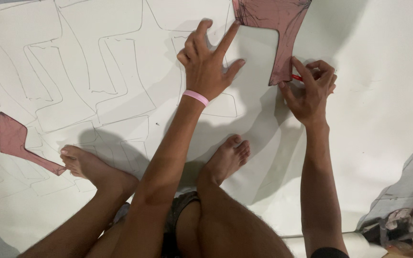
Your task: The person sits on the floor and uses a red pen to trace around a pink paper template placed on a large white sheet with pre-drawn outlines. They repeatedly reposition the template to different outlined sections and trace the edges to mark the shapes.
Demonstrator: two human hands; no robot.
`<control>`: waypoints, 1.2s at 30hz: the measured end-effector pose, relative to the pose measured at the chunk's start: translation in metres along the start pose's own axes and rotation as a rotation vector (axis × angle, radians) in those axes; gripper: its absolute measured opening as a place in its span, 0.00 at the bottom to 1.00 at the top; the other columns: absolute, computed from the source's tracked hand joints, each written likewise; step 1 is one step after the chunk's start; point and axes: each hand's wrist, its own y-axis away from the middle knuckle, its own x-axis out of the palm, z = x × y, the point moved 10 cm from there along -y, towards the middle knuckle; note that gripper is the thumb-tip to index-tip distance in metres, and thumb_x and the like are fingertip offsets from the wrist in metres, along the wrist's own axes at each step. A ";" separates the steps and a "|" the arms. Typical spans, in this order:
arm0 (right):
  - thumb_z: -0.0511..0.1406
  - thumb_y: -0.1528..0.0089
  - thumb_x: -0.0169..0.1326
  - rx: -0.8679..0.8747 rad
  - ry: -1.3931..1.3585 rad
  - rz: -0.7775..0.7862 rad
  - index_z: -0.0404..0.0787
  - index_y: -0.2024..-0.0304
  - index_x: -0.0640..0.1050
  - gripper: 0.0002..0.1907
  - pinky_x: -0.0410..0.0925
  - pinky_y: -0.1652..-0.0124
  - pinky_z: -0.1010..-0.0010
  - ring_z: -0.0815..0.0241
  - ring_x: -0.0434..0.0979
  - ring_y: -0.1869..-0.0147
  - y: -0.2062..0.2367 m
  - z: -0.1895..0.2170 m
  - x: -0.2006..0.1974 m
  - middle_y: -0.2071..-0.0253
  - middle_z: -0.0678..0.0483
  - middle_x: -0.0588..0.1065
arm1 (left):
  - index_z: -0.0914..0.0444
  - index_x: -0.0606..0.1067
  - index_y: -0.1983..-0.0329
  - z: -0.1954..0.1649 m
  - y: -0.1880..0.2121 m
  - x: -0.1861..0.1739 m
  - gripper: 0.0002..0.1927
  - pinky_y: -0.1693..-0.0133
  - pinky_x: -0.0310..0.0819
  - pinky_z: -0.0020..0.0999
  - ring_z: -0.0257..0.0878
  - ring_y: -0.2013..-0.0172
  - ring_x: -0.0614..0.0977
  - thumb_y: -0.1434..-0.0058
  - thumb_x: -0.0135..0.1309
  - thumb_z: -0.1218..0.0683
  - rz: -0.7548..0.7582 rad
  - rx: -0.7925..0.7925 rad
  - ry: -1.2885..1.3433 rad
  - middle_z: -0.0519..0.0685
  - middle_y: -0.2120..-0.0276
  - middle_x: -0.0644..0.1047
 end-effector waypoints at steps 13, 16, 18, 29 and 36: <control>0.45 0.36 0.72 -0.019 0.017 0.006 0.53 0.31 0.78 0.32 0.54 0.39 0.55 0.52 0.59 0.38 -0.003 -0.001 0.004 0.41 0.51 0.60 | 0.39 0.60 0.25 0.002 -0.003 0.002 0.40 0.44 0.50 0.55 0.55 0.35 0.55 0.37 0.63 0.34 0.028 -0.005 0.003 0.54 0.30 0.52; 0.45 0.36 0.72 -0.002 0.012 0.006 0.54 0.31 0.78 0.31 0.54 0.39 0.55 0.52 0.59 0.38 -0.002 -0.001 0.003 0.41 0.51 0.60 | 0.39 0.60 0.25 0.002 -0.002 0.001 0.40 0.44 0.50 0.55 0.55 0.35 0.55 0.36 0.63 0.34 0.023 -0.004 0.003 0.54 0.29 0.52; 0.44 0.36 0.72 0.008 0.011 0.006 0.54 0.32 0.78 0.30 0.54 0.39 0.55 0.53 0.58 0.38 -0.001 -0.001 0.001 0.40 0.51 0.60 | 0.39 0.60 0.25 0.001 -0.002 0.000 0.39 0.44 0.50 0.55 0.55 0.35 0.55 0.36 0.63 0.34 0.022 -0.002 0.003 0.54 0.29 0.52; 0.43 0.36 0.72 -0.002 -0.010 -0.010 0.52 0.31 0.78 0.31 0.54 0.40 0.56 0.53 0.59 0.39 -0.001 0.000 0.000 0.41 0.50 0.61 | 0.38 0.60 0.24 -0.001 -0.001 -0.001 0.38 0.44 0.50 0.54 0.54 0.35 0.55 0.34 0.60 0.33 0.017 0.006 -0.035 0.54 0.29 0.52; 0.43 0.36 0.72 -0.032 0.014 -0.025 0.53 0.31 0.77 0.31 0.54 0.41 0.56 0.52 0.60 0.38 -0.003 -0.001 0.000 0.42 0.51 0.61 | 0.38 0.60 0.24 -0.001 -0.003 -0.001 0.37 0.45 0.50 0.54 0.55 0.36 0.55 0.34 0.60 0.32 0.026 0.005 -0.034 0.55 0.30 0.52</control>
